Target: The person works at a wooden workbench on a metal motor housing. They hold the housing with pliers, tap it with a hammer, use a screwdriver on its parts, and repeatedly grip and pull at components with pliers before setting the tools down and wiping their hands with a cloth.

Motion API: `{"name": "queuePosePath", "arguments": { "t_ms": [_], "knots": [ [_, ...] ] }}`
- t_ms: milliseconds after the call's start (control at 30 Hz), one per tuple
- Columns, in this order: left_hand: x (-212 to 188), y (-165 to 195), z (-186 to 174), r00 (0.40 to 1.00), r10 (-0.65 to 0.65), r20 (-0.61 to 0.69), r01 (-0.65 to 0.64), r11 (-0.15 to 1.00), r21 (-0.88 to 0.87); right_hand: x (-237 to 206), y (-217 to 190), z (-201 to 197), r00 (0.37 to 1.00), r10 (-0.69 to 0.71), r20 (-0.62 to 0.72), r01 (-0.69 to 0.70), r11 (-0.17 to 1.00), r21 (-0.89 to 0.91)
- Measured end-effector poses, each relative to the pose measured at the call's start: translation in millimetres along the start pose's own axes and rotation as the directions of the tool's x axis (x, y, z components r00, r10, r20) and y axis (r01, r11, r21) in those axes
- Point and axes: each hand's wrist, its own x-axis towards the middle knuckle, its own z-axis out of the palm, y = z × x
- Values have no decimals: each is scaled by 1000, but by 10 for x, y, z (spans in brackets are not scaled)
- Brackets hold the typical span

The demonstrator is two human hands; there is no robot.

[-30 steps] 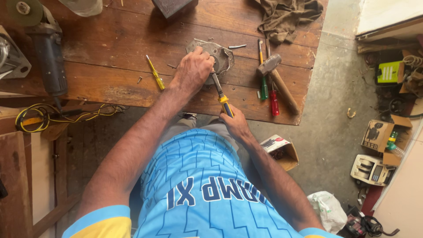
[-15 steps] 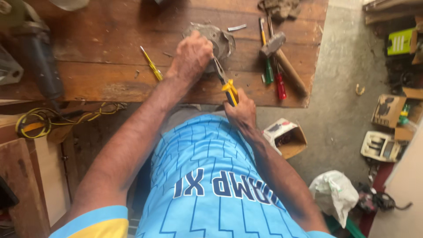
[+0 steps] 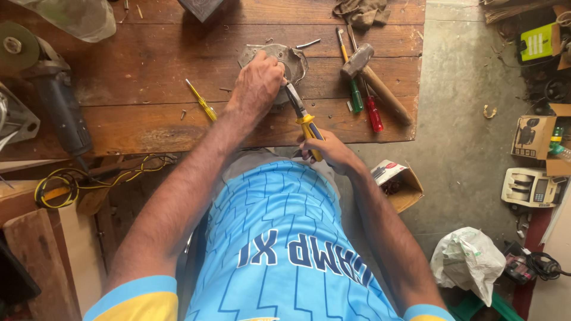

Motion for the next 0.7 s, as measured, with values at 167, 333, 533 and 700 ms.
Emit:
{"name": "queuePosePath", "arguments": {
  "t_ms": [167, 333, 533, 700],
  "knots": [
    [-27, -33, -44, 999, 39, -6, -38, 998, 40, -96, -125, 1, 979, 89, 185, -118, 982, 149],
    [-37, -67, -98, 996, 86, 7, -87, 992, 87, -122, -194, 38, 913, 141, 383, -264, 920, 291],
    [-68, -142, -130, 996, 83, -22, -82, 994, 75, -32, -99, 105, 969, 143, 202, -169, 979, 114],
    [-31, -111, -119, 998, 63, -27, -61, 995, 75, -135, -122, 128, 1000, -24, 10, 26, 925, -380]
  ]
}}
